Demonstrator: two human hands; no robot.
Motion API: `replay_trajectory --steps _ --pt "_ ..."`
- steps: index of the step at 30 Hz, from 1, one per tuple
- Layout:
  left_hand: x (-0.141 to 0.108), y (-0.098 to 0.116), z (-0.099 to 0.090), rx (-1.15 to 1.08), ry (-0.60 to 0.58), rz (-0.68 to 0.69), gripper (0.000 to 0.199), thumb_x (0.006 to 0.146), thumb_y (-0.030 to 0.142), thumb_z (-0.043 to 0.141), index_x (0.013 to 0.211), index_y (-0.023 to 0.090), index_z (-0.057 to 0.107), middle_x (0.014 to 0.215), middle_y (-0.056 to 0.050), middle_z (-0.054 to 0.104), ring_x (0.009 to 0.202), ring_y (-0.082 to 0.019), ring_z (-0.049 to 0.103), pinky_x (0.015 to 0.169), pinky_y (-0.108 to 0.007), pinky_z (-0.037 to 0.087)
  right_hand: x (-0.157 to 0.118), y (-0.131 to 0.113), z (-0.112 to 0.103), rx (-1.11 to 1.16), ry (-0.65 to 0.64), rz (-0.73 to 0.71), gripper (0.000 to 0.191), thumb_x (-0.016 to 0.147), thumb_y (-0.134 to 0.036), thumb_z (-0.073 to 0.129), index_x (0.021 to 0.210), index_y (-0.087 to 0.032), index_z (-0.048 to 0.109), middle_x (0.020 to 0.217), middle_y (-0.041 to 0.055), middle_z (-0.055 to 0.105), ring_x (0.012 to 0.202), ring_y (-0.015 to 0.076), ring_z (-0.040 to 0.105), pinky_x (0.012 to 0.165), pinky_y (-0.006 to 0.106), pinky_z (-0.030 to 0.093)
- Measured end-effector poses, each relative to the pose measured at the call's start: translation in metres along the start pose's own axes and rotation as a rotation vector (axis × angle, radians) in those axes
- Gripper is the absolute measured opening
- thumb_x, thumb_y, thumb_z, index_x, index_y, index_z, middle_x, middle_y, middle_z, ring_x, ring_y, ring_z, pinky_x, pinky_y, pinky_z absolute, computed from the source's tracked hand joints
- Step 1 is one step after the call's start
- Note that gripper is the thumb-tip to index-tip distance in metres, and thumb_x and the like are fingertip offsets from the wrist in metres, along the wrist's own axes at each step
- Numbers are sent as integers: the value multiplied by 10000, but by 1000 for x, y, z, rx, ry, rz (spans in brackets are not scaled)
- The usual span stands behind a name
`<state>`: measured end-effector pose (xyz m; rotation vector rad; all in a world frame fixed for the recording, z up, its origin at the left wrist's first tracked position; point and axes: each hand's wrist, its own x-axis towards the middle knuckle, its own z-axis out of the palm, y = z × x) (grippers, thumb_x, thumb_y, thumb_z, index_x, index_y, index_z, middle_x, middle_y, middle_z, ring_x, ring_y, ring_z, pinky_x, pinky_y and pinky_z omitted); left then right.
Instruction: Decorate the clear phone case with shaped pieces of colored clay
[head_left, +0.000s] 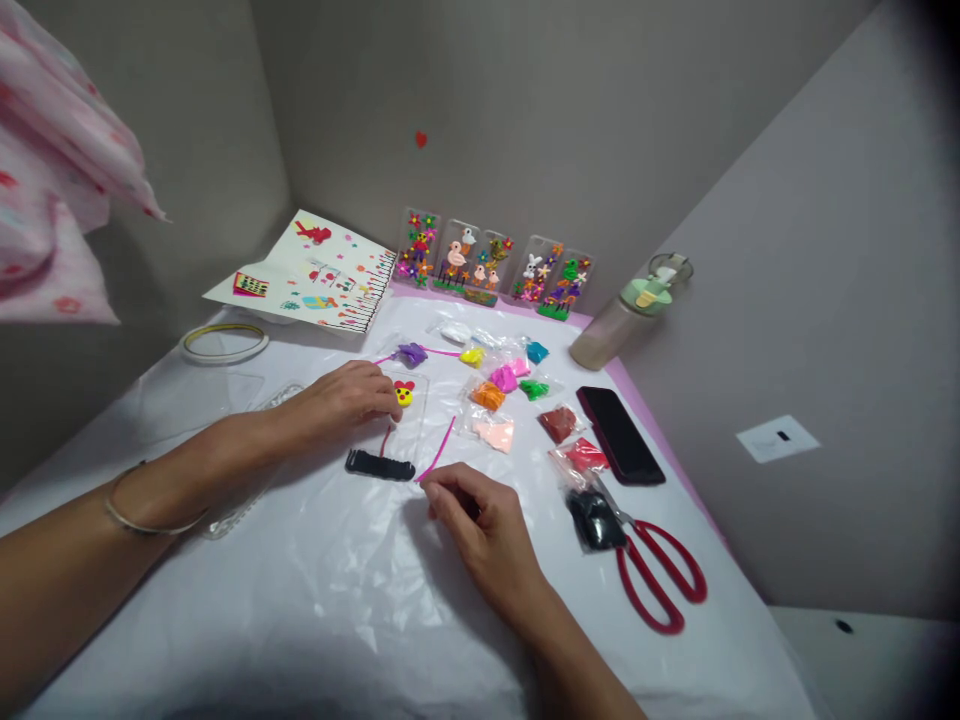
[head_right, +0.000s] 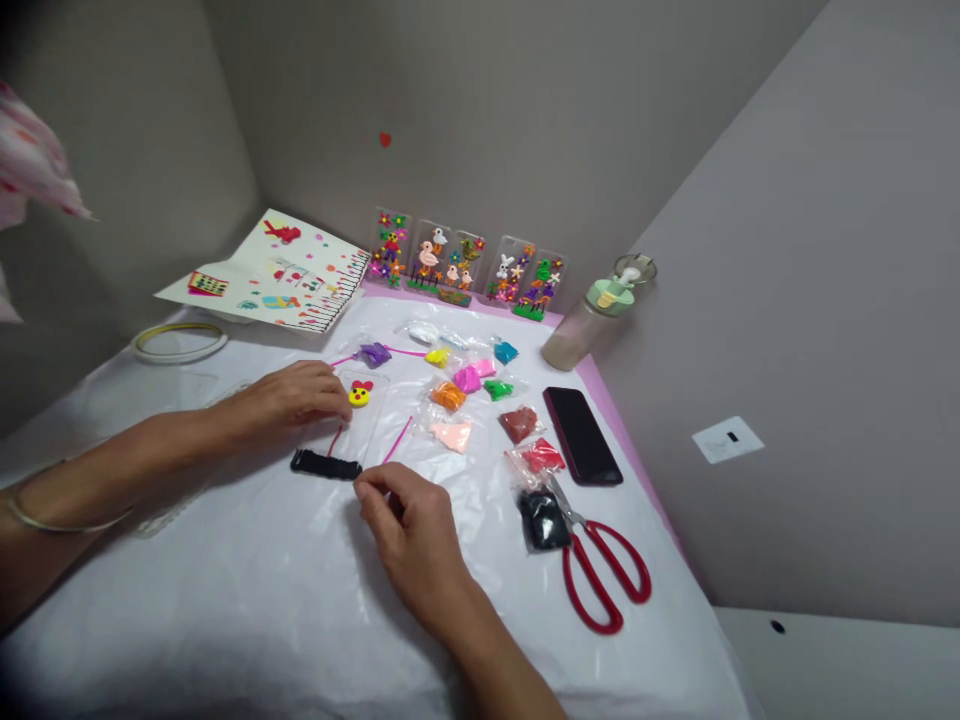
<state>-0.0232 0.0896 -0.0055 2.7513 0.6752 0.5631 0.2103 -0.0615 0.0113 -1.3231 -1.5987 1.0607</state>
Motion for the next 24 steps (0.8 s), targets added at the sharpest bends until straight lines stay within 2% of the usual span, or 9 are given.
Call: replay_trajectory --steps 9,11,14,15,17,20,22,24 --pt "2 2 9 -17 11 -25 194 985 233 576 889 247 743 864 -8 758 861 -208 603 897 -347 406 1 0 -1 -2 -8 17 188 967 -303 581 864 -198 697 746 -5 652 675 140 551 638 263 411" --pt "2 2 5 -14 49 -57 205 1010 260 553 1008 235 756 927 -35 767 890 -220 620 893 -353 428 1 0 -3 15 11 37 181 976 -339 589 936 -203 702 778 -1 655 700 147 550 656 270 420" --pt "0 9 -17 -33 171 -146 305 1056 324 502 1257 204 697 1021 -73 751 956 -233 653 878 -349 474 4 2 -8 142 18 106 230 985 -400 606 1100 -220 690 906 20 692 781 161 570 721 281 455" --pt "-1 15 -28 -45 230 -172 315 1060 348 502 1271 205 686 1001 -65 744 953 -232 663 880 -347 484 5 3 -9 219 6 136 241 975 -399 623 1127 -224 687 960 29 708 820 165 587 758 286 471" --pt "-6 32 -49 -58 258 -186 302 1057 388 530 1261 230 685 1023 -44 744 968 -224 681 895 -340 498 6 4 -13 386 -14 192 235 925 -366 690 1113 -225 704 1033 39 730 879 165 620 823 292 492" --pt "-20 69 -67 -65 248 -184 217 1043 399 576 1168 284 711 1118 -7 755 1028 -213 696 888 -308 512 4 -1 -14 535 -5 248 204 831 -312 799 1004 -216 745 969 24 746 869 151 654 845 277 510" --pt "-33 98 -62 -114 226 -202 167 1038 378 595 1150 310 699 1093 21 759 999 -193 706 880 -284 527 -3 -9 -12 577 9 269 208 804 -313 841 961 -213 749 895 16 758 840 148 674 842 273 525" --pt "-47 124 -42 -183 195 -235 218 1028 369 616 1240 327 649 1131 8 743 1018 -194 708 862 -273 551 -13 -17 -7 616 35 287 236 795 -328 863 959 -214 736 868 23 782 828 155 700 843 282 544"
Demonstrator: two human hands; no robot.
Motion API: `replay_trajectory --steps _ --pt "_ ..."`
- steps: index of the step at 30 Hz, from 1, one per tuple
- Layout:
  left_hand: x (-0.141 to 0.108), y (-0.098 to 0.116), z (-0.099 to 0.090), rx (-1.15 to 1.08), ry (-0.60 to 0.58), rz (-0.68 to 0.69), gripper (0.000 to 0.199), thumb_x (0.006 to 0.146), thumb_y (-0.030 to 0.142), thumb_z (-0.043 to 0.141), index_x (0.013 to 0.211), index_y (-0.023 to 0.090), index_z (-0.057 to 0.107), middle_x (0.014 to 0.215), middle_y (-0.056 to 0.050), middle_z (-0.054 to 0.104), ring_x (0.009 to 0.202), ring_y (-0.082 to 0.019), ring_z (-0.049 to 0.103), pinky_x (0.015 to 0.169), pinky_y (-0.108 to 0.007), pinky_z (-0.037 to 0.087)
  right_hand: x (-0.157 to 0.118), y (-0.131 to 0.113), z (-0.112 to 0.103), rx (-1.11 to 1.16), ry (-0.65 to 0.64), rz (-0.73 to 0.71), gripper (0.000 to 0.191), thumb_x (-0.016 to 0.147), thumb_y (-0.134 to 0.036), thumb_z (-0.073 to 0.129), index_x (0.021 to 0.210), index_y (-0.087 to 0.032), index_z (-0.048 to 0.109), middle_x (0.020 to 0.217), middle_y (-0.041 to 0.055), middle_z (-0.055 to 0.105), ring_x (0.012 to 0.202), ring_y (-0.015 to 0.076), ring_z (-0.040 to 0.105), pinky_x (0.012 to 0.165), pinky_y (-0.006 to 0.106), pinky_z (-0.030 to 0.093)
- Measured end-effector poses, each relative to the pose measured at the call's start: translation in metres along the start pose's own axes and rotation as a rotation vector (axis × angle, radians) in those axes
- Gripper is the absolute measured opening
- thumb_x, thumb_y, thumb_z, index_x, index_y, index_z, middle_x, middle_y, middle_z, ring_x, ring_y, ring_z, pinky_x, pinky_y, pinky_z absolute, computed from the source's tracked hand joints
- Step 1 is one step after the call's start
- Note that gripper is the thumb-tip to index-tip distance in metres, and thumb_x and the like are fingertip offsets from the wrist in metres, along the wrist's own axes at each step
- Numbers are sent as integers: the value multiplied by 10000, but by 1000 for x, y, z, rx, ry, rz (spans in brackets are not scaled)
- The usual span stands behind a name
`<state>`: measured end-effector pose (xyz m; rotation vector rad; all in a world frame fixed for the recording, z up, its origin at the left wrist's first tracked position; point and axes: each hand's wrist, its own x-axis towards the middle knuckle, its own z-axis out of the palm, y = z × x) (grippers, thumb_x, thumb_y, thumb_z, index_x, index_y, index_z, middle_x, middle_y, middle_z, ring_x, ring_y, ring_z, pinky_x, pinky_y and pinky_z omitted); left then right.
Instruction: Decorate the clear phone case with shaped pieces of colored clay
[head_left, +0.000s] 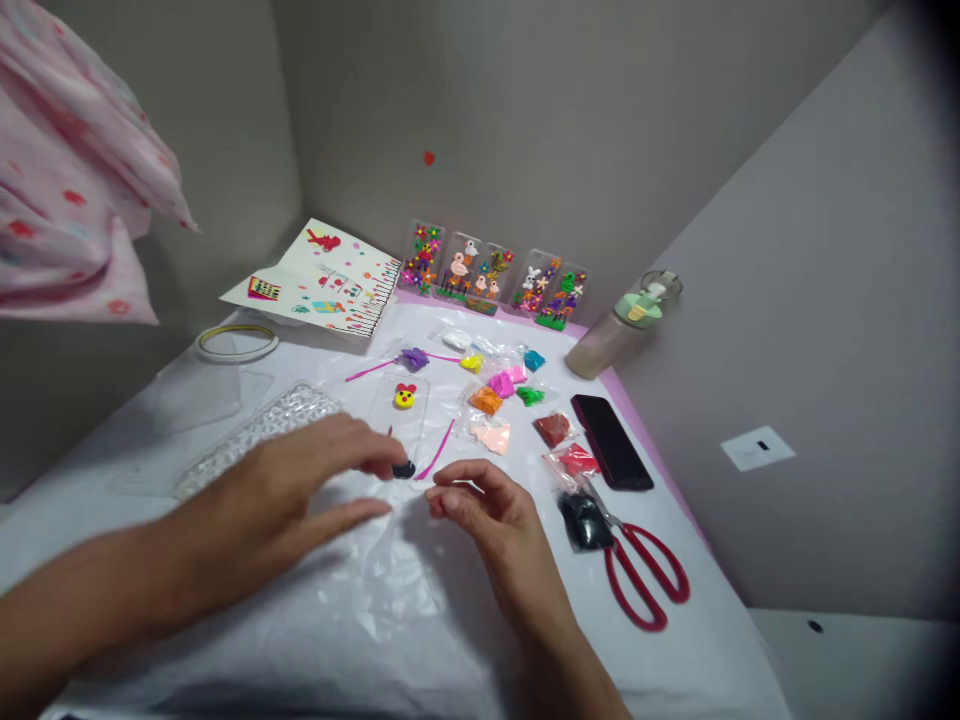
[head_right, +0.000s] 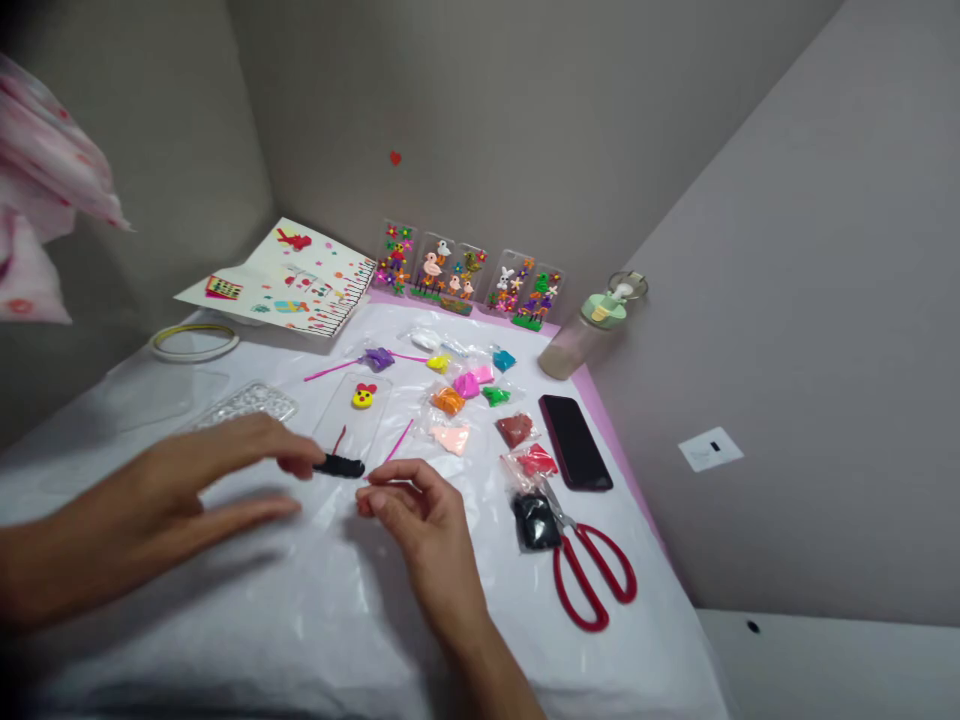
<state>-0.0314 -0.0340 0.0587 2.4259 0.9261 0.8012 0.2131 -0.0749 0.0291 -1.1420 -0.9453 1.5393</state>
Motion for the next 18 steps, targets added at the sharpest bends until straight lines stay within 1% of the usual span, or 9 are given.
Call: replay_trajectory --steps 2,4,6,7,9,12,15,16,18 --pt "-22 12 27 -55 53 -55 269 1019 401 635 1276 327 609 1133 -5 732 1009 -198 709 853 -279 563 -11 4 9 30 29 4 242 792 -327 871 945 -217 718 855 32 797 817 165 720 824 287 558" --pt "-39 18 54 -119 120 -87 267 1011 430 644 1249 319 599 1041 -2 732 929 -198 714 800 -277 575 -21 14 18 45 44 -14 216 784 -307 871 890 -217 705 815 26 786 790 172 730 783 284 567" --pt "-50 20 73 -156 163 -105 224 1027 409 622 1233 325 598 1011 0 731 912 -200 717 795 -282 579 -29 27 26 58 56 -53 190 776 -288 863 831 -218 695 781 14 764 761 175 731 751 281 574" --pt "-55 20 79 -173 181 -107 199 1037 389 605 1226 327 599 1001 1 732 909 -200 717 796 -283 580 -33 34 30 57 74 -69 178 775 -278 856 819 -220 694 776 10 755 753 175 728 739 278 576" --pt "-60 20 84 -193 192 -100 164 1050 334 580 1211 331 610 984 6 735 896 -194 716 791 -277 577 -38 46 36 29 116 -96 154 771 -265 841 810 -222 699 772 3 731 743 172 715 705 267 575" --pt "-66 18 82 -216 180 -109 148 1050 273 567 1162 332 644 973 14 736 891 -180 714 792 -257 570 -45 56 41 -18 135 -111 119 782 -267 808 837 -224 712 809 5 715 776 174 707 708 261 581" --pt "-71 15 80 -250 163 -160 141 1052 280 564 1127 323 675 998 13 740 930 -178 715 829 -250 566 -48 58 42 -34 121 -77 187 770 -255 797 936 -226 716 900 18 733 843 188 723 764 275 589" --pt "-72 14 79 -254 158 -173 137 1052 293 565 1117 319 683 1000 11 743 946 -182 717 836 -251 567 -48 58 42 -48 116 -62 195 766 -250 795 942 -224 715 905 21 735 846 190 722 769 279 585" --pt "-75 11 80 -252 146 -183 132 1054 318 565 1082 310 694 980 11 748 969 -186 722 849 -252 572 -48 59 42 -97 102 -50 142 774 -248 778 899 -213 719 861 22 727 818 187 704 754 281 567"
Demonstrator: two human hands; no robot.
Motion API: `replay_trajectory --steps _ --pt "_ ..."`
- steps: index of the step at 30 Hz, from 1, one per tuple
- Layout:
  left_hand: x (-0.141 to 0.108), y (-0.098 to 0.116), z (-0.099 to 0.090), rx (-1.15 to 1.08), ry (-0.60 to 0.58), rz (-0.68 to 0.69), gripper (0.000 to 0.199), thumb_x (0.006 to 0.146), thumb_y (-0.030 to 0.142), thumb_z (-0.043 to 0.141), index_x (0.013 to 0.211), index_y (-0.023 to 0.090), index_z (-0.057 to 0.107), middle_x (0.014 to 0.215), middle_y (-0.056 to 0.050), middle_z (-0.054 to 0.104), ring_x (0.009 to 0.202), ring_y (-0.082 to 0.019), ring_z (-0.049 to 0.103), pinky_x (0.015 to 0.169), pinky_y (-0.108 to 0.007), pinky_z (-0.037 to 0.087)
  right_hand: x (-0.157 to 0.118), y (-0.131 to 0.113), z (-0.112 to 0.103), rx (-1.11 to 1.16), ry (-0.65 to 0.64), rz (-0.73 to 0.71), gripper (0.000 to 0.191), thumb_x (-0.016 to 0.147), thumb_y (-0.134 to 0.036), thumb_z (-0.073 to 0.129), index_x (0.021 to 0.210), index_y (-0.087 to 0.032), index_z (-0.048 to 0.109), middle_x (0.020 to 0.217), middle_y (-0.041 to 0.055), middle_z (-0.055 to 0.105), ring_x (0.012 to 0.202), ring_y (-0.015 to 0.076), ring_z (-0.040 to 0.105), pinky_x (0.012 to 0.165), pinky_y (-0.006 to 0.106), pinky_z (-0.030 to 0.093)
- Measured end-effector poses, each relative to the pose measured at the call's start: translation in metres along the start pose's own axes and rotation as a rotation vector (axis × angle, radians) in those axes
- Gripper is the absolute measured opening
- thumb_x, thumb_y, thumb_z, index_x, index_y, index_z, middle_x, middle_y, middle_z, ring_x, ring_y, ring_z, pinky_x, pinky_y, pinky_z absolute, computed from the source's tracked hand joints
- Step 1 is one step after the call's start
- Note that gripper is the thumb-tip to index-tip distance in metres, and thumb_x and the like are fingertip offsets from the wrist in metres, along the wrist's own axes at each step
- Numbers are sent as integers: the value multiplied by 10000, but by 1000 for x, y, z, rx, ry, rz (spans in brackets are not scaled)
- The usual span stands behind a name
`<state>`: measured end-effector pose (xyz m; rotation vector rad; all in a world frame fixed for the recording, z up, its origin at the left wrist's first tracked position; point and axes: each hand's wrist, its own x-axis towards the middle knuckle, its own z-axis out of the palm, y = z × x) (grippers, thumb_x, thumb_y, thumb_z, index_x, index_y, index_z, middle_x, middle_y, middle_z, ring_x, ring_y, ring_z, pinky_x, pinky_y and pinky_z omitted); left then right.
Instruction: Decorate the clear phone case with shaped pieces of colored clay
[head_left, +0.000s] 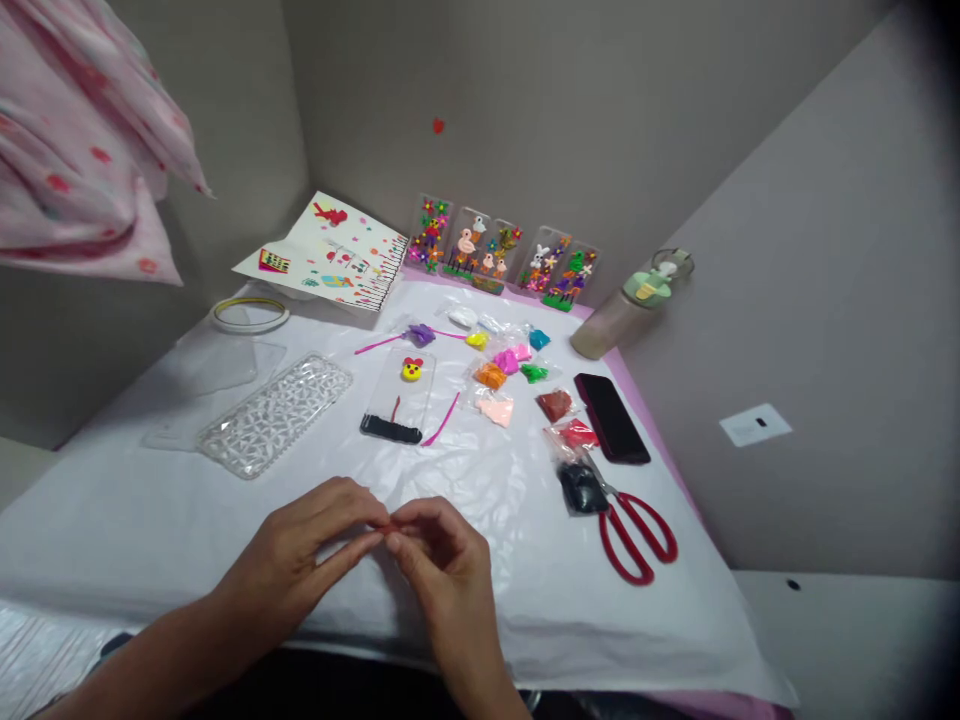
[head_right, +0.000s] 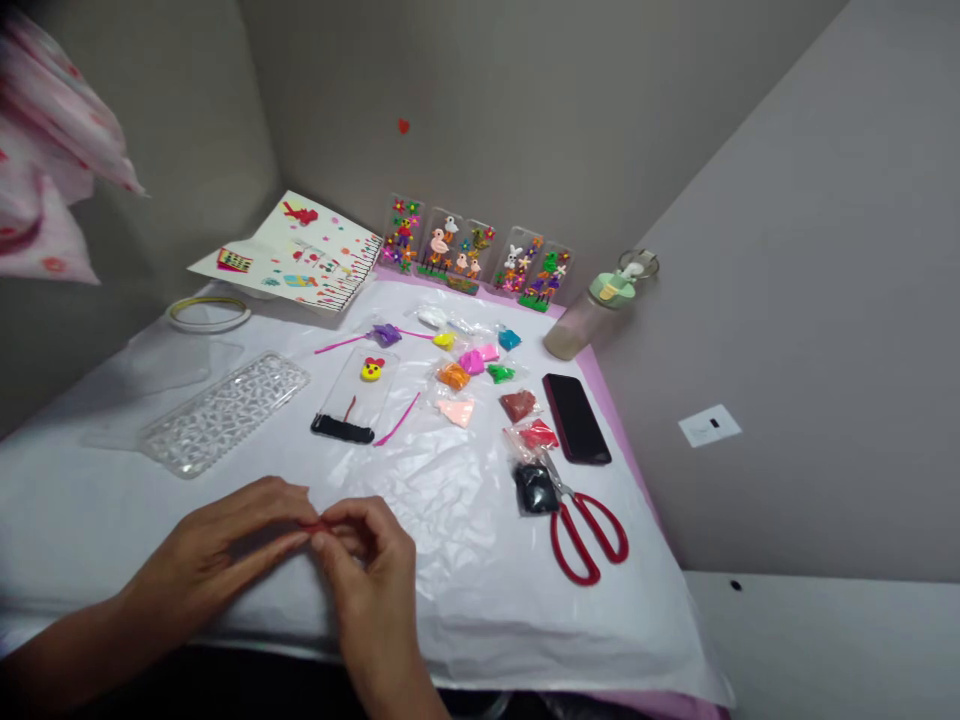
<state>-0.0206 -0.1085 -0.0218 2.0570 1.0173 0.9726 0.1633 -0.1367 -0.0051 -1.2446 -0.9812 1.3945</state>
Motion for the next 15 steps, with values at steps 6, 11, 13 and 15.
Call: replay_trajectory --steps 6,11,13,15 --pt "-8 -12 0 112 36 -36 229 1038 491 581 1096 301 695 1029 17 799 1089 -223 745 1068 -351 559 2 1 1 -154 -3 -133 17 831 -199 700 826 -210 712 860 25 706 826 178 658 757 285 516" --pt "-4 -16 -4 100 -29 -35 207 1045 470 575 1091 313 702 1006 51 802 1060 -198 747 1154 -386 496 2 3 2 -241 -18 -210 60 880 -166 687 870 -221 708 892 24 707 852 176 665 771 280 514" --pt "-1 -16 -7 85 -61 -15 135 1055 367 574 1057 308 695 964 74 782 969 -161 739 1228 -398 393 2 5 1 -325 -18 -278 92 903 -142 671 896 -225 709 895 25 701 848 174 663 768 278 516" --pt "0 -18 -10 98 -71 6 97 1045 293 584 1044 298 681 952 79 765 923 -144 721 1240 -393 341 1 8 2 -416 -27 -363 133 936 -118 638 936 -231 708 907 29 701 855 175 666 779 279 525"
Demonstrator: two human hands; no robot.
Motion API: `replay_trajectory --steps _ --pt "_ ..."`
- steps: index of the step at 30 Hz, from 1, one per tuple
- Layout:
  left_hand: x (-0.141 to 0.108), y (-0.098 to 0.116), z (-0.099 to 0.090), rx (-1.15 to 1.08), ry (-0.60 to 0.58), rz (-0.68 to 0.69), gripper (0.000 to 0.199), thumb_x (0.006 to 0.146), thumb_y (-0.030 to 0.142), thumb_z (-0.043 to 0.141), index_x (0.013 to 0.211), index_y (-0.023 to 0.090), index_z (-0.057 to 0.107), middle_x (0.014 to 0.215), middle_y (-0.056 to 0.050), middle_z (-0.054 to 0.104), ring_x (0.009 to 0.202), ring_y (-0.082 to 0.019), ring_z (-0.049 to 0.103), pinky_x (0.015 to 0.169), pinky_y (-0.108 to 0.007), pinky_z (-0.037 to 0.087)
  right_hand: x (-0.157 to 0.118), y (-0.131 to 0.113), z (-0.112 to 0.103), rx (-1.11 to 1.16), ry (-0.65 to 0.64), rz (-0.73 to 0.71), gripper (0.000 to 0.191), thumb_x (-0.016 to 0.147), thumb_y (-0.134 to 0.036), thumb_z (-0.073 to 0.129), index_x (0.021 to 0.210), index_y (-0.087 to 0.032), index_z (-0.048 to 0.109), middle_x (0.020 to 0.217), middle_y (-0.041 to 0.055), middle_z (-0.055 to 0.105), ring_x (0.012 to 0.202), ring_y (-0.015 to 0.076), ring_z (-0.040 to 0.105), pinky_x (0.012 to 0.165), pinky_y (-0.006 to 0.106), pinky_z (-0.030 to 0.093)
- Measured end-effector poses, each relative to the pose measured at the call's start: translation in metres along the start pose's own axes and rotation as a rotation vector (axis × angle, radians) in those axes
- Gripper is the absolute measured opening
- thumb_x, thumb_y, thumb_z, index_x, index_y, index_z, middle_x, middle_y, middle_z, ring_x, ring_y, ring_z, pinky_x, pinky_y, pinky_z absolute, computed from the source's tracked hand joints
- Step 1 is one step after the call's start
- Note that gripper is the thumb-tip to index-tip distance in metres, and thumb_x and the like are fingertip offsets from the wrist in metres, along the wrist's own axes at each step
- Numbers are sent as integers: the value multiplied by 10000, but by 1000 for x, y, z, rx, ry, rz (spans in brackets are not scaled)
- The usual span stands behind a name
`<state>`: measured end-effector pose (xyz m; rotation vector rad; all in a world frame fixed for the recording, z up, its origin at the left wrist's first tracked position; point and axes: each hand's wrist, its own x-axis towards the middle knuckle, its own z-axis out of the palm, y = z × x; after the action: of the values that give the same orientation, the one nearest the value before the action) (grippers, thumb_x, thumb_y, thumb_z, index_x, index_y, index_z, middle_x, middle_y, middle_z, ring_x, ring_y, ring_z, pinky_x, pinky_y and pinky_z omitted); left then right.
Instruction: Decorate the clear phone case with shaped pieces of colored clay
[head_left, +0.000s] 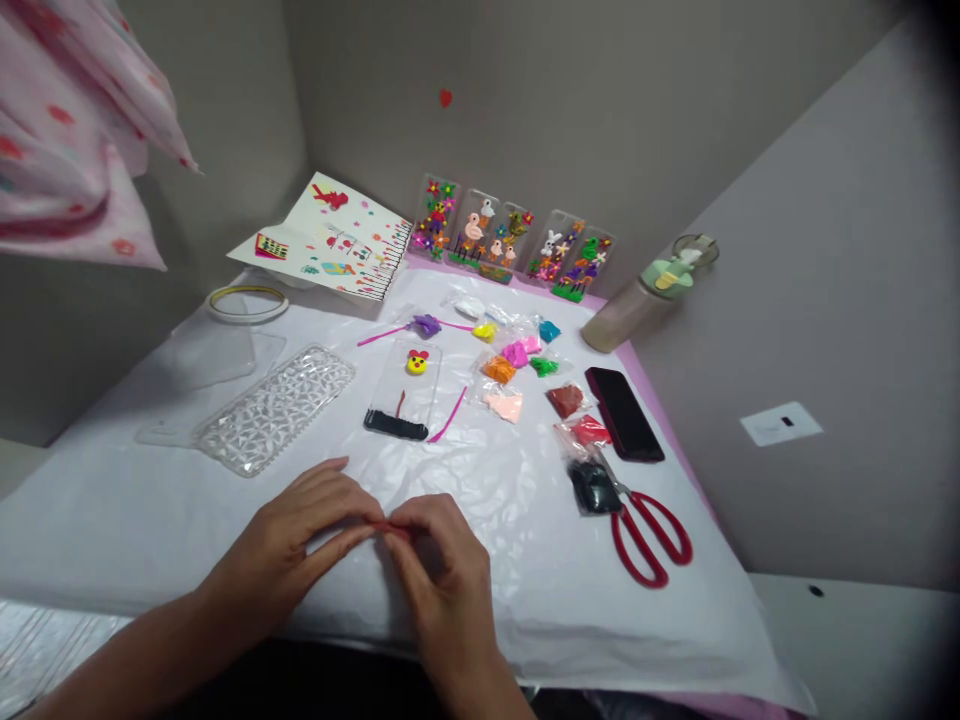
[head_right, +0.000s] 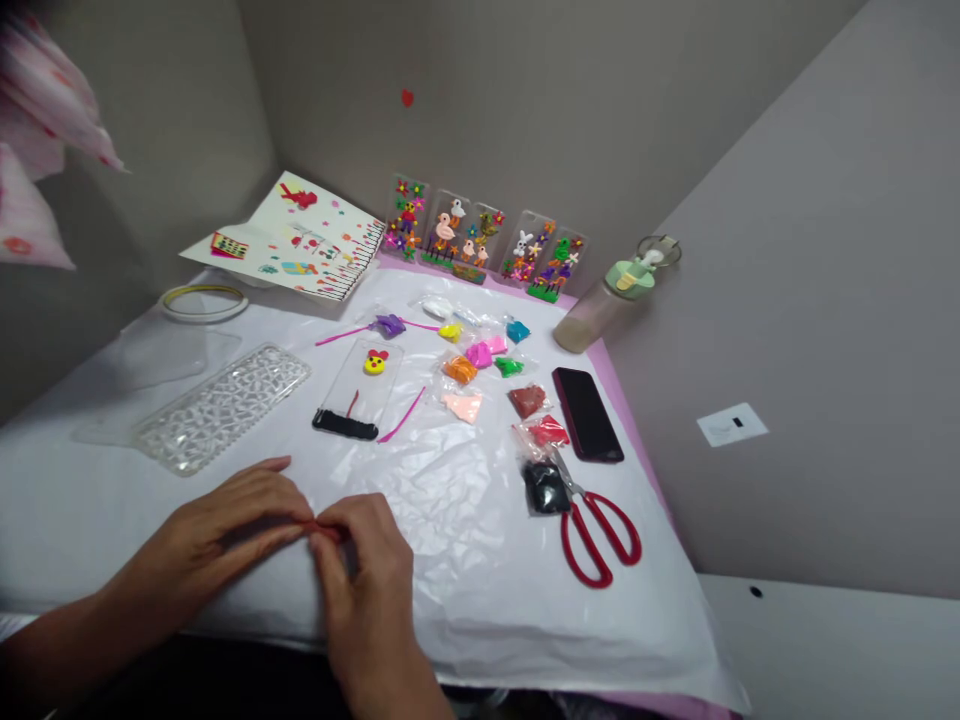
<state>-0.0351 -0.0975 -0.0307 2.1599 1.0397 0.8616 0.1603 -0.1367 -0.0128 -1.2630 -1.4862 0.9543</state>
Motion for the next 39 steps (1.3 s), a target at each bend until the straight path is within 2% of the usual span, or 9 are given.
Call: replay_trajectory --steps 5,15,19,22,26,29,33,36,39 --pt "-2 -2 -2 47 2 10 80 1033 265 589 1070 286 656 965 59 752 921 -153 704 1223 -397 304 -3 4 7 -151 -41 -58 200 943 -76 640 1037 -239 708 959 31 724 884 185 674 792 288 525" --pt "-2 7 0 135 21 27 125 1004 243 531 973 266 650 892 32 725 887 -180 665 1213 -455 319 -1 1 10 -229 -48 -66 107 948 -146 624 909 -216 694 824 28 692 760 183 632 683 284 475" --pt "2 8 -10 154 49 44 116 984 221 544 904 263 617 828 43 687 835 -179 650 1186 -456 338 -2 -13 2 -46 -186 63 139 873 -107 650 793 -216 681 769 -9 641 735 152 605 672 253 461" --pt "1 -3 -24 177 82 44 91 1013 274 590 1045 302 671 927 34 720 933 -200 663 1076 -399 429 -3 -19 -13 137 -306 158 115 866 -129 693 811 -225 726 771 -21 659 738 139 622 700 238 481" --pt "-13 -21 -29 251 86 77 219 1050 257 566 1202 342 700 1007 13 730 955 -203 660 863 -318 499 -9 -4 -39 -8 -4 78 107 940 -185 654 891 -231 737 828 8 707 768 158 656 687 248 503" --pt "-31 -29 -24 335 81 112 357 1049 162 494 1319 325 660 1095 -27 733 1025 -225 666 955 -365 492 -18 16 -56 -207 184 -46 112 983 -179 620 964 -231 717 871 26 722 790 167 679 702 258 527" --pt "-61 -25 -10 501 37 148 551 1018 128 464 1543 294 484 1316 -83 716 1233 -283 640 1129 -462 426 -29 33 -65 -446 266 -239 132 990 -121 617 1046 -218 687 895 47 731 804 177 698 738 276 544" --pt "-72 -20 0 654 45 138 605 1085 324 429 1662 220 280 1472 -138 649 1405 -346 545 1232 -544 294 -31 39 -63 -580 274 -352 153 983 -89 621 1073 -203 670 888 62 742 795 194 699 743 298 548" --pt "-63 -20 2 760 -16 156 866 1040 649 431 1682 121 192 1576 -196 545 1497 -402 436 1269 -573 191 -29 42 -58 -678 281 -410 156 976 -79 632 1088 -182 662 884 74 751 789 206 698 743 315 547"
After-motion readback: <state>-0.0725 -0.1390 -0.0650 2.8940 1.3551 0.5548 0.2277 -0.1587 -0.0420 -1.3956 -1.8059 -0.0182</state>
